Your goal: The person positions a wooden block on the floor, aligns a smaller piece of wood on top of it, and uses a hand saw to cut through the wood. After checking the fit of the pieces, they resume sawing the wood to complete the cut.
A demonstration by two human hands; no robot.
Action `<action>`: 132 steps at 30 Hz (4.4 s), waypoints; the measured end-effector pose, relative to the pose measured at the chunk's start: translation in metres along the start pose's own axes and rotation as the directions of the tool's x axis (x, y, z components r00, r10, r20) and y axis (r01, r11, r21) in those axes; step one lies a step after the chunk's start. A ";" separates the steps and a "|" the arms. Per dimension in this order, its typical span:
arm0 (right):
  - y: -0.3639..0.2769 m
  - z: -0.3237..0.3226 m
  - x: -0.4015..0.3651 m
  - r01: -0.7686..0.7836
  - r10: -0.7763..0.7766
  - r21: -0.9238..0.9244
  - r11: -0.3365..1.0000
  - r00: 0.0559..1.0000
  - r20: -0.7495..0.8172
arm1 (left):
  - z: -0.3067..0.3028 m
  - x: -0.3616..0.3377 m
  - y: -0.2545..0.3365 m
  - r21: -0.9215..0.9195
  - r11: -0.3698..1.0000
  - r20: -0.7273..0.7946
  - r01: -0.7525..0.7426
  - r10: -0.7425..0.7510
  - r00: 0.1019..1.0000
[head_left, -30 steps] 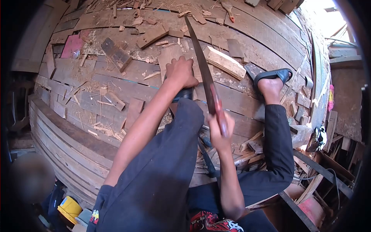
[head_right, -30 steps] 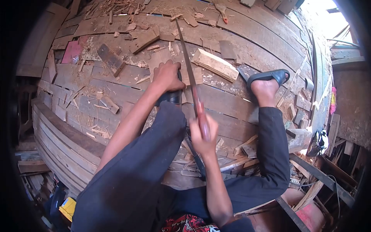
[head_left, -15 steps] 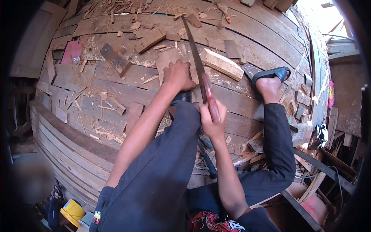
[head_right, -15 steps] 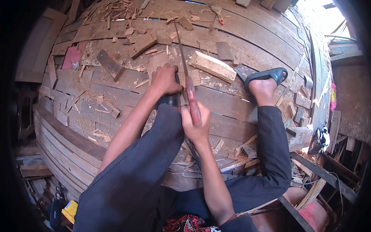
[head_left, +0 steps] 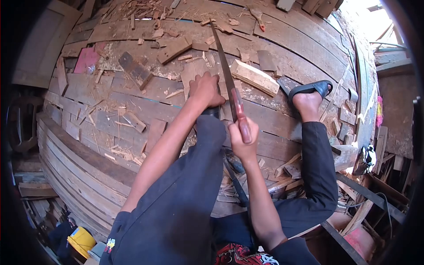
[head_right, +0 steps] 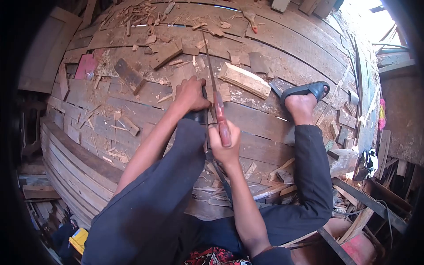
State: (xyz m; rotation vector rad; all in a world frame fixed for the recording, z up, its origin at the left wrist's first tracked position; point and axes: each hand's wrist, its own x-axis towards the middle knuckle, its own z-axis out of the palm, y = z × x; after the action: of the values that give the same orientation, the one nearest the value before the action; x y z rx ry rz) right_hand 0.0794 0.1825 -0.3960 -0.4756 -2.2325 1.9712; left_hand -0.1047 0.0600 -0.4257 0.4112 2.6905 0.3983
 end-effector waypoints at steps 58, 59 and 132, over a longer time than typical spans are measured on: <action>-0.003 -0.019 -0.012 0.066 -0.048 0.081 0.995 0.978 -0.204 | -0.002 -0.011 0.020 0.037 0.999 -0.111 -0.005 0.009 0.994; -0.005 -0.023 -0.018 0.094 -0.084 0.044 0.995 0.978 -0.193 | 0.000 -0.011 0.021 0.041 0.999 -0.119 -0.008 0.013 0.993; -0.032 -0.027 -0.086 -0.135 0.133 -0.072 0.988 0.990 -0.040 | 0.000 -0.029 0.028 0.008 0.999 0.058 0.034 -0.034 0.998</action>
State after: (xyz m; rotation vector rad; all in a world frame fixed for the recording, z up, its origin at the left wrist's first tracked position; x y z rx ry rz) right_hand 0.1634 0.1776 -0.3515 -0.6806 -2.3152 1.9301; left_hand -0.0727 0.0756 -0.4074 0.3724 2.6390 0.3620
